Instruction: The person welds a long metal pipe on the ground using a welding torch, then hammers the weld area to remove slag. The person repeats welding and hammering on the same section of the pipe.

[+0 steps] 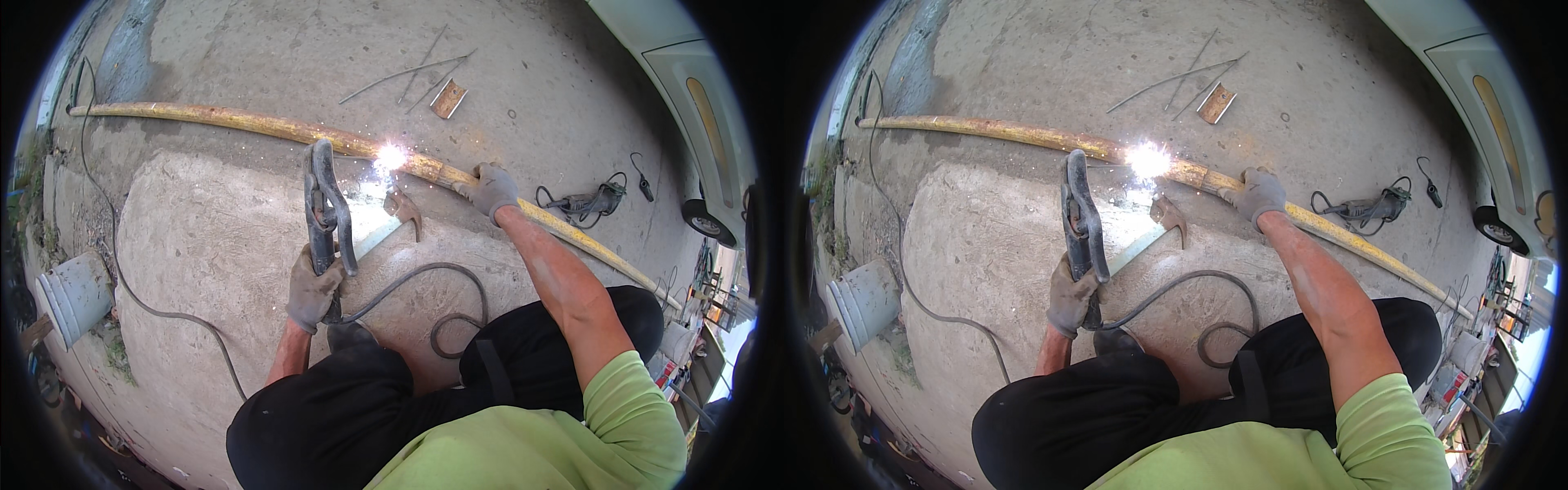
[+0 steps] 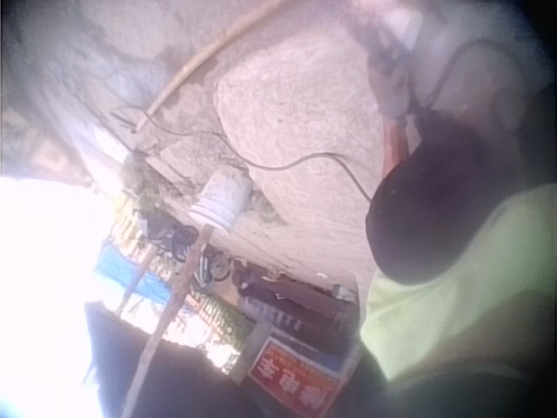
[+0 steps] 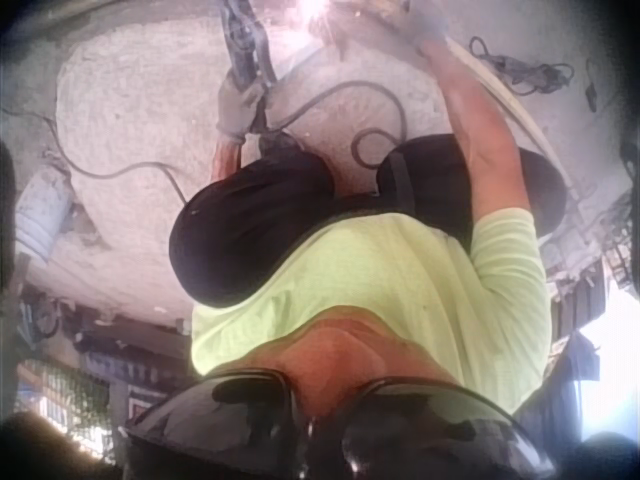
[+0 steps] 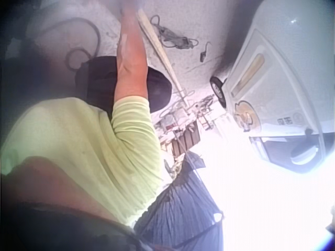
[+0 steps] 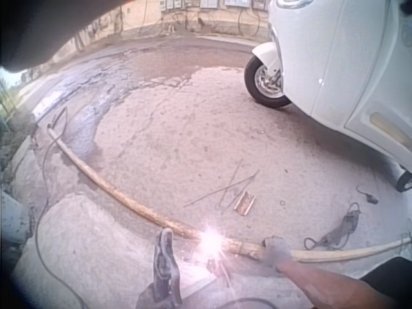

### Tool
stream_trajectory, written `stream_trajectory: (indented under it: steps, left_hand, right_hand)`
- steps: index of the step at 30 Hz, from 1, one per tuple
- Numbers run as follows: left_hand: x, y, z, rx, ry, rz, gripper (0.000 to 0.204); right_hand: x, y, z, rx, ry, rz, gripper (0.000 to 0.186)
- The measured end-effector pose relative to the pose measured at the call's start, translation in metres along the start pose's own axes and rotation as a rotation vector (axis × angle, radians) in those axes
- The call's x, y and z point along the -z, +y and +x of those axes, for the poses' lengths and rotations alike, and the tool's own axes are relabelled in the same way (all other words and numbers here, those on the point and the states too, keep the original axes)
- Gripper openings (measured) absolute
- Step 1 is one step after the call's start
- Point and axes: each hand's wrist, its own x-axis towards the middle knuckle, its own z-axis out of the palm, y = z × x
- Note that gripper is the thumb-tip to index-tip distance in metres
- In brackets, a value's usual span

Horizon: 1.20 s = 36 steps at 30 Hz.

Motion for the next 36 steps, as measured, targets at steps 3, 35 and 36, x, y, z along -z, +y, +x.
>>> stream_trajectory:
  steps: [3, 35, 36]
  left_hand:
    - [0.0028, -0.0058, 0.0014, 0.012, -0.014, -0.002, 0.039]
    - [0.0010, -0.0038, 0.0037, 0.009, -0.018, 0.032, 0.045]
    - [0.0024, -0.0058, 0.0044, -0.001, -0.017, 0.063, 0.045]
  right_hand:
    - [-0.0001, 0.0005, 0.0004, 0.002, -0.002, -0.002, 0.064]
    - [-0.0043, 0.0029, 0.0009, 0.001, 0.020, 0.021, 0.063]
    - [-0.0037, 0.0025, 0.0008, 0.001, 0.022, 0.022, 0.063]
